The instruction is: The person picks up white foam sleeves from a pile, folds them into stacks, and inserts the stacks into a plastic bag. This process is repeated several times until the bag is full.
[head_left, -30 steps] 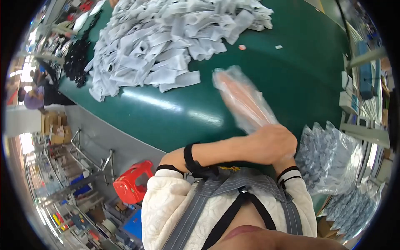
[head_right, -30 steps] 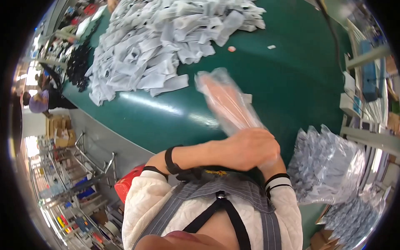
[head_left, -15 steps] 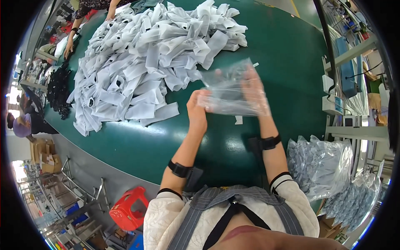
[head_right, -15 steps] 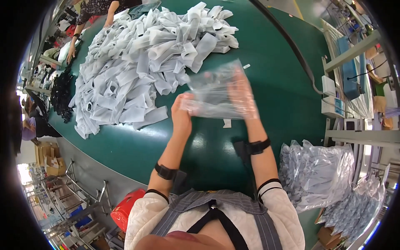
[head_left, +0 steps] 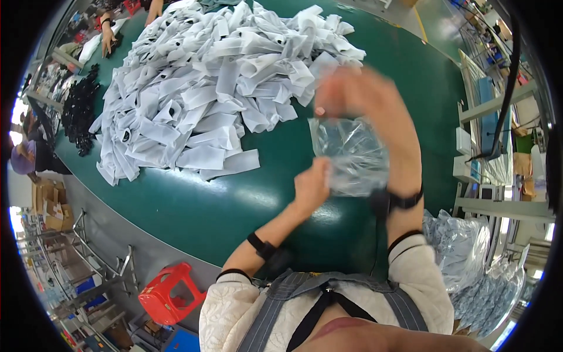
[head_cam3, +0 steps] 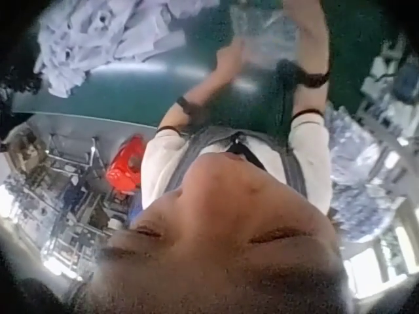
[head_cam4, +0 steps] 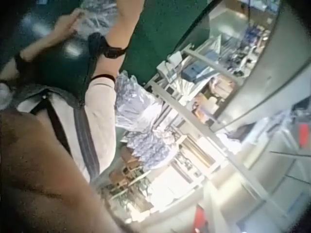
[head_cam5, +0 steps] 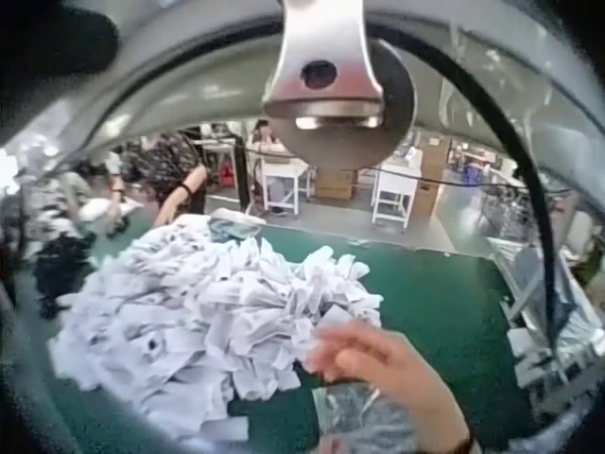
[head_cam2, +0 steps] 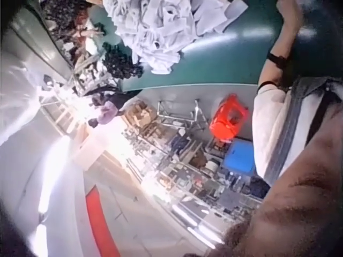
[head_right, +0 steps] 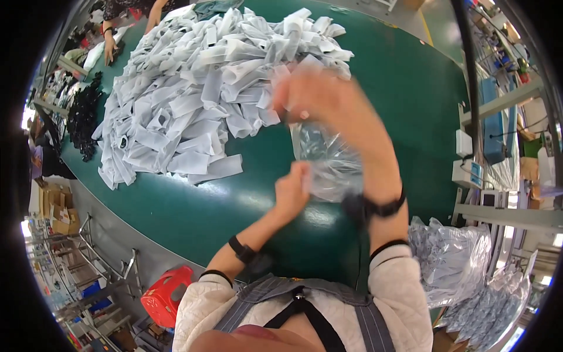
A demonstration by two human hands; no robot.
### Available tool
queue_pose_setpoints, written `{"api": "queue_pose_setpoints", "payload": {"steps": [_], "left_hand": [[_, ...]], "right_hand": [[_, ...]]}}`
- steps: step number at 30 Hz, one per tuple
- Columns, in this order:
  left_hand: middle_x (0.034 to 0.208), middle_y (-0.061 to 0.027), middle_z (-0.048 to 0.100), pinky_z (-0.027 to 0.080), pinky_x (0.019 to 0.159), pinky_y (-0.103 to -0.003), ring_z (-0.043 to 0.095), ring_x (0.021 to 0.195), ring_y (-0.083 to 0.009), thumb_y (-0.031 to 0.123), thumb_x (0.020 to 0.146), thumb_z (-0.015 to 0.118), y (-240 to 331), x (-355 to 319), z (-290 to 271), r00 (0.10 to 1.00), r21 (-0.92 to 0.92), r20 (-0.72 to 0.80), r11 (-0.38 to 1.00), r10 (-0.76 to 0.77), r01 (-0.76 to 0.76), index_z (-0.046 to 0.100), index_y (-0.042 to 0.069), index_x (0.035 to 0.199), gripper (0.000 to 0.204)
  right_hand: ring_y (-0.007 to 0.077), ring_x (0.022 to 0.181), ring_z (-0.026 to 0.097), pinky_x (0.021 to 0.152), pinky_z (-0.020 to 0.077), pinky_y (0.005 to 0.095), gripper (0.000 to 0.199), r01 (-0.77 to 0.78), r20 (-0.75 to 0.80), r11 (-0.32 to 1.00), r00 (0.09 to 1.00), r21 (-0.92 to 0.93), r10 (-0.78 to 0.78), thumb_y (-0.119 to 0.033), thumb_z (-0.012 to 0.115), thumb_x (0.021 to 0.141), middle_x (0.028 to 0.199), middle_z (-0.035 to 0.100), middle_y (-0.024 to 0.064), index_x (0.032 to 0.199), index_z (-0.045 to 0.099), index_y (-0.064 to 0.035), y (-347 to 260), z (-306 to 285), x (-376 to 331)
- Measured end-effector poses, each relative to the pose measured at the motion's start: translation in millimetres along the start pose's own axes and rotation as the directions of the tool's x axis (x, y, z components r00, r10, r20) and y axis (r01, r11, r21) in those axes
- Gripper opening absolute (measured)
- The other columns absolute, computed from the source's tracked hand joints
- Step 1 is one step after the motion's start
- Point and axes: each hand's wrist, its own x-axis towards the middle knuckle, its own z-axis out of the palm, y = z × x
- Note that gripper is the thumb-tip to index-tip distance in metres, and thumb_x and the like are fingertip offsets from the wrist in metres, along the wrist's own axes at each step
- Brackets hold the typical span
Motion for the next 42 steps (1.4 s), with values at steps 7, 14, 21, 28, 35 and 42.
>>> {"api": "queue_pose_setpoints", "payload": {"steps": [7,14,21,28,35,42], "left_hand": [[0.087,-0.0155,0.066,0.052,0.069,-0.039,0.066,0.076,-0.0315,-0.001,0.078,0.058,-12.8,-56.0,-107.1,0.994,-0.062,-0.108,0.998,-0.005,-0.002,0.057,0.007,0.115,0.037],[0.096,-0.0108,0.057,0.054,0.057,-0.030,0.060,0.073,-0.0186,0.019,0.095,0.052,-88.9,-112.4,-263.6,0.519,-0.303,-0.829,0.948,-0.209,-0.101,0.048,0.006,0.126,0.034],[0.092,-0.0078,0.059,0.053,0.067,-0.028,0.060,0.084,-0.0183,0.024,0.097,0.047,-126.9,-140.3,-278.7,0.423,-0.257,-0.859,0.957,-0.289,0.133,0.049,0.002,0.126,0.036],[0.100,-0.0093,0.061,0.051,0.070,-0.029,0.061,0.083,-0.0174,0.020,0.099,0.046,-149.1,-159.2,-251.1,0.641,-0.395,-0.586,0.866,-0.495,0.307,0.050,0.000,0.128,0.036],[0.111,-0.0126,0.063,0.047,0.091,-0.038,0.059,0.103,-0.0249,0.008,0.092,0.055,-114.6,-164.2,-215.4,0.841,0.118,-0.518,0.960,-0.157,0.252,0.049,-0.001,0.132,0.041],[0.115,-0.0180,0.063,0.049,0.089,-0.040,0.061,0.105,-0.0328,-0.001,0.084,0.062,-2.4,-135.9,-122.1,0.908,0.370,-0.170,0.879,0.384,-0.302,0.061,-0.003,0.115,0.031]], "right_hand": [[0.0225,0.109,0.059,0.096,0.0444,0.0356,0.055,-0.257,-0.418,0.482,0.870,-0.838,-0.262,-0.045,0.054,0.094,0.118,0.061,0.0146,0.137,0.049,-0.0107,170.4,-155.3,180.2],[0.0370,0.124,0.049,0.103,0.0396,0.0406,0.060,-0.262,-0.295,0.817,0.948,-0.514,0.119,-0.049,0.061,0.085,0.135,0.050,0.0250,0.132,0.055,-0.0111,226.7,-143.6,225.7],[0.0364,0.121,0.049,0.102,0.0402,0.0414,0.057,-0.222,-0.172,0.623,0.975,-0.750,0.141,-0.044,0.058,0.082,0.124,0.056,0.0225,0.128,0.057,-0.0117,207.4,-58.2,167.3],[0.0399,0.123,0.047,0.101,0.0417,0.0457,0.050,-0.204,-0.232,0.507,0.973,-0.838,0.007,-0.045,0.059,0.079,0.130,0.051,0.0215,0.123,0.062,-0.0211,221.9,13.3,53.0],[0.0357,0.116,0.051,0.091,0.0484,0.0444,0.038,-0.113,-0.253,0.433,0.926,-0.894,-0.281,-0.026,0.062,0.083,0.124,0.053,0.0154,0.120,0.063,-0.0195,200.8,28.7,-46.2],[0.0317,0.098,0.062,0.075,0.0536,0.0373,0.050,-0.014,-0.110,0.308,0.948,-0.951,-0.298,0.005,0.062,0.075,0.117,0.055,0.0131,0.121,0.059,-0.0117,184.1,81.4,-132.0]]}}
